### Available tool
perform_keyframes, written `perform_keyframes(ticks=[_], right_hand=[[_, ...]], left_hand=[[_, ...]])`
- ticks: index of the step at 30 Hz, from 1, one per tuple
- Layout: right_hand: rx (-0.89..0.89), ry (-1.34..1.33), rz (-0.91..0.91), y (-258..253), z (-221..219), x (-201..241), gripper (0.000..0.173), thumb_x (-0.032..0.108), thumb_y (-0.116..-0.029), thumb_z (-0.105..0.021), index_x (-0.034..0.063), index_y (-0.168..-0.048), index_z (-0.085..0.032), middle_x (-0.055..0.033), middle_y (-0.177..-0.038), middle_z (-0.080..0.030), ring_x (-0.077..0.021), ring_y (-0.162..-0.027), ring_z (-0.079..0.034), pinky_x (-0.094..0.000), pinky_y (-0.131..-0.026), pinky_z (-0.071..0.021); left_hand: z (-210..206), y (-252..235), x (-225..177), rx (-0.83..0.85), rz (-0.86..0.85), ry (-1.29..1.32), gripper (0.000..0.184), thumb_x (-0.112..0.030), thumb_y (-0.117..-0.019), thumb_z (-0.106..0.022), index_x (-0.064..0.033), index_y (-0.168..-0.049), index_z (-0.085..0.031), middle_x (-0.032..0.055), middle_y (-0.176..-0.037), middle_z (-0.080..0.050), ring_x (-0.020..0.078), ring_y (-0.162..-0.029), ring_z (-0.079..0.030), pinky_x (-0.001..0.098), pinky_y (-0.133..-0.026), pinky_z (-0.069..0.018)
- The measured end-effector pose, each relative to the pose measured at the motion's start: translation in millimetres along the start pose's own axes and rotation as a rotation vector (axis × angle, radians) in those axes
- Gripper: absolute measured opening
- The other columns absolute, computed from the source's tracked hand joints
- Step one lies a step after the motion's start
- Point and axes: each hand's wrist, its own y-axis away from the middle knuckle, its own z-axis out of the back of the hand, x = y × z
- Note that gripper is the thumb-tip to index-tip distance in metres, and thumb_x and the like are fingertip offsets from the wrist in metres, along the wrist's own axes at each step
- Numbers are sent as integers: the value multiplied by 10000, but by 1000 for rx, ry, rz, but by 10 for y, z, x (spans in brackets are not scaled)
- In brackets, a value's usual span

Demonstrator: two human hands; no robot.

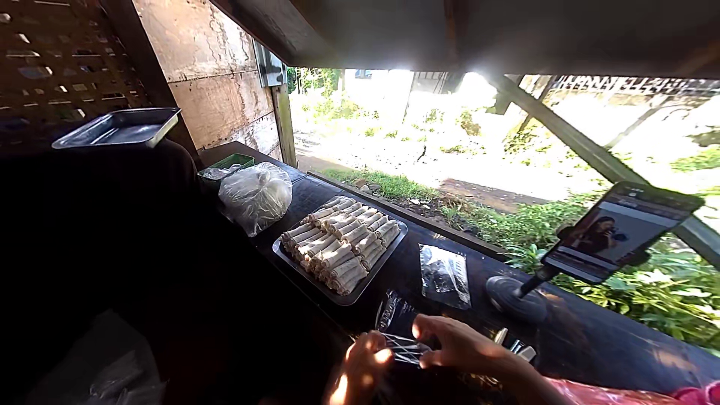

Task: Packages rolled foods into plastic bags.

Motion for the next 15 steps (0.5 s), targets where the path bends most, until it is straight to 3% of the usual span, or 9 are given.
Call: perform_keyframes(ticks=[1,3,5,6,8,10,12,13,15], right_hand=[[-90,-185,73,-20,116,-14,603,191,-851,-812,-85,-1329,-568,-275,-1328,-603,-390,-1220,-595,-542,-1011,-492],[-448,-597,182,-102,400,276,738,240,-904,-647,-74,-1508,-362,-216,-1532,-448,-281,-1355,-519,-429,-1067,-487],[-880,-987,416,-271,697,774,625,324,-994,-518,33,-1520,-351,-88,-1476,-513,-186,-1287,-575,-391,-1033,-522],[-909,-1071,592,-293,805,1028,625,352,-1000,-510,110,-1544,-318,-17,-1451,-531,-142,-1279,-573,-392,-1036,-512],[-549,-863,948,-245,832,1404,745,459,-979,-611,93,-1557,-316,39,-1387,-587,-43,-1272,-557,-340,-1086,-481],[43,-476,1178,-380,897,1733,581,270,-932,-709,-79,-1366,-546,-31,-1141,-718,-26,-1037,-654,-242,-929,-539],[251,-110,1070,-716,972,1943,360,47,-897,-716,-49,-1243,-684,-109,-1077,-754,-126,-962,-711,-289,-860,-572],[198,80,925,-932,1001,1938,423,-13,-905,-684,-9,-1326,-648,-146,-1219,-714,-203,-1102,-687,-361,-952,-548],[124,419,567,-1383,977,1805,746,-57,-864,-691,105,-1548,-441,-147,-1538,-494,-326,-1384,-503,-560,-1090,-416]], left_hand=[[-40,-82,60,-7,-4,-16,158,64,-907,-615,20,-910,-766,224,-1062,-707,374,-989,-705,484,-865,-590],[-88,-275,130,77,32,-38,225,77,-931,-566,8,-999,-769,210,-1124,-707,353,-1026,-706,468,-907,-582],[-149,-486,168,200,23,-78,269,87,-926,-533,8,-1039,-763,198,-1126,-722,351,-1020,-716,486,-887,-585],[-153,-586,173,292,44,-75,290,83,-940,-509,10,-1073,-755,202,-1151,-714,359,-1041,-706,506,-896,-572],[-130,-742,188,397,110,-48,295,40,-968,-494,1,-1117,-745,198,-1187,-702,353,-1079,-692,516,-927,-550],[-32,-820,183,423,171,-17,316,-20,-1003,-479,-1,-1199,-726,214,-1263,-684,356,-1176,-665,510,-1036,-497],[-68,-738,221,265,67,40,283,35,-964,-526,20,-1119,-763,218,-1147,-730,348,-1081,-711,485,-978,-542],[-142,-688,297,167,-3,79,269,82,-923,-555,26,-1065,-776,206,-1071,-747,331,-1009,-732,467,-924,-574],[-202,-652,368,92,-51,127,273,120,-889,-571,30,-1038,-781,197,-1027,-753,319,-965,-740,457,-890,-587]])
